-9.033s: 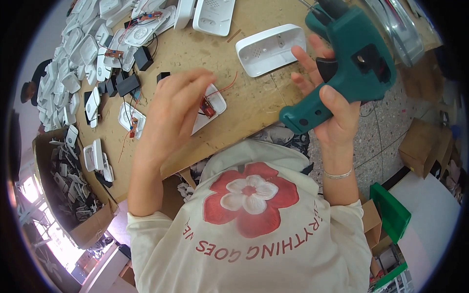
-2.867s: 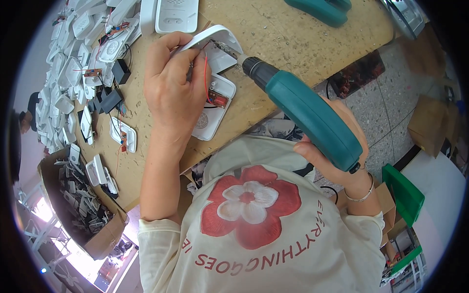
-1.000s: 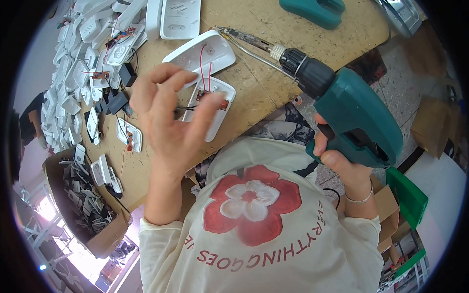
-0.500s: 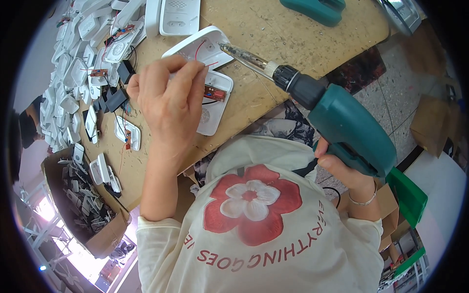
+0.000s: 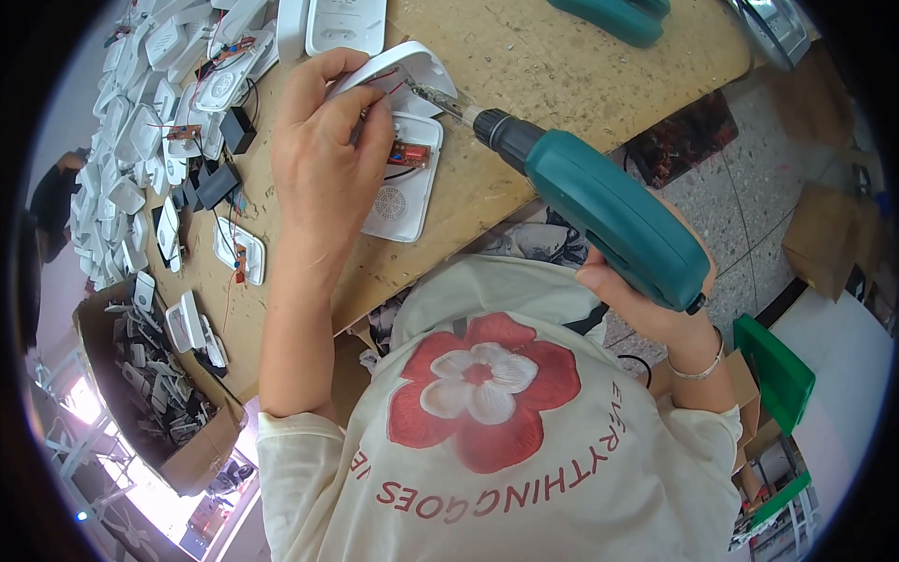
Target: Assembling electronic components into plastic housings using a soldering gun at a factory workbench.
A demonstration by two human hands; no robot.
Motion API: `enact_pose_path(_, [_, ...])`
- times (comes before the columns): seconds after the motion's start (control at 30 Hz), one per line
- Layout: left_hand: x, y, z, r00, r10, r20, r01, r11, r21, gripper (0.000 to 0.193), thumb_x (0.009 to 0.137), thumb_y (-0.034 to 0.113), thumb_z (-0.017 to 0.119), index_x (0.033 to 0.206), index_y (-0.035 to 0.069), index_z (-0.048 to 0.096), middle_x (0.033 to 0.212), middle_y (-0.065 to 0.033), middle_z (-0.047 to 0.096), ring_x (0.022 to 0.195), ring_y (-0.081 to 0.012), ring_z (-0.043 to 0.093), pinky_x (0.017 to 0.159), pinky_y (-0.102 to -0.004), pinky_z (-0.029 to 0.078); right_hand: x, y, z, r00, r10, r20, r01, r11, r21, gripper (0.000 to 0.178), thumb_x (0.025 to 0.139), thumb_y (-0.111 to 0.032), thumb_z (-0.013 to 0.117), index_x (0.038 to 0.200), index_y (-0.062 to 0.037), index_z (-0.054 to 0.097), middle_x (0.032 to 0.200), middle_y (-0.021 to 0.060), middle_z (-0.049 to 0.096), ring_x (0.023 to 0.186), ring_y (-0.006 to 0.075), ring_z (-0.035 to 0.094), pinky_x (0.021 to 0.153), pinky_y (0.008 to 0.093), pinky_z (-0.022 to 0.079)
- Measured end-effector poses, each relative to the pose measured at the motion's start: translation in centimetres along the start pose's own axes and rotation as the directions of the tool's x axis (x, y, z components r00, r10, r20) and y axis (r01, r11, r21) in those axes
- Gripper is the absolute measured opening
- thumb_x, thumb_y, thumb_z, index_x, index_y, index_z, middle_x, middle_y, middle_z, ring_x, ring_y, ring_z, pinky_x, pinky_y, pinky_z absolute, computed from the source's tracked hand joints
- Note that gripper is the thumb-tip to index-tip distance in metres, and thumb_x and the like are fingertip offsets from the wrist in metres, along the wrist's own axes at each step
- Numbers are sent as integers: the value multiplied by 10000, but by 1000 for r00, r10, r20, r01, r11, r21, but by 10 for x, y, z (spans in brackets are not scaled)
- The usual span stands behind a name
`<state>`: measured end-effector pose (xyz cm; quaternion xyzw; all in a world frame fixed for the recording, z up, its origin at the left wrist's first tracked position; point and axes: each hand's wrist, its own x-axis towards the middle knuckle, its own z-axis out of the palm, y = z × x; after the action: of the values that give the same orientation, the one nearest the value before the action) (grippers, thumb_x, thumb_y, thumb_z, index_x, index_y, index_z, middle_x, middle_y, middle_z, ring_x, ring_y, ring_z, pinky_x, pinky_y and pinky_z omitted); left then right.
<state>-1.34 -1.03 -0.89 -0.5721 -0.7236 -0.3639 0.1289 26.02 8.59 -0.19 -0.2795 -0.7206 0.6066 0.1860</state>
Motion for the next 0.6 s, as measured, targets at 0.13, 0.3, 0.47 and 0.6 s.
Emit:
enact_pose_path(0.13, [2,1,-2,1000,14,22,-14,1000,20,63,648,-23,618,702,-38,590,987,-125,579,878,-289,544,768,-382,424,5,-1,0,1000,19,7,-18,998,-68,348,771,-81,708,1069,11,553,805,55,595,720,119,555,637,251,463])
enact_pose_path(0.3, [3,0,0,999,32,20,-33,999,40,37,651,-29,589,674,-41,562,984,-137,576,859,-301,534,746,-387,420,7,3,1,1000,-19,-13,17,991,-130,581,704,-49,787,1190,94,505,828,73,627,694,103,587,631,229,490])
enact_pose_path(0.47, [3,-1,1,999,44,9,-44,998,47,34,656,-29,581,666,-47,554,978,-139,575,853,-299,534,742,-390,415,10,-2,1,1000,-22,14,24,983,-180,498,693,-85,798,1107,74,572,821,86,615,691,139,577,624,256,469])
enact_pose_path(0.6, [4,0,0,998,51,22,-52,996,75,29,659,-30,575,668,-48,553,978,-142,574,856,-298,533,748,-391,414,11,-3,1,998,-47,32,53,976,-212,443,696,-96,789,1062,62,596,798,87,593,698,184,545,617,289,439])
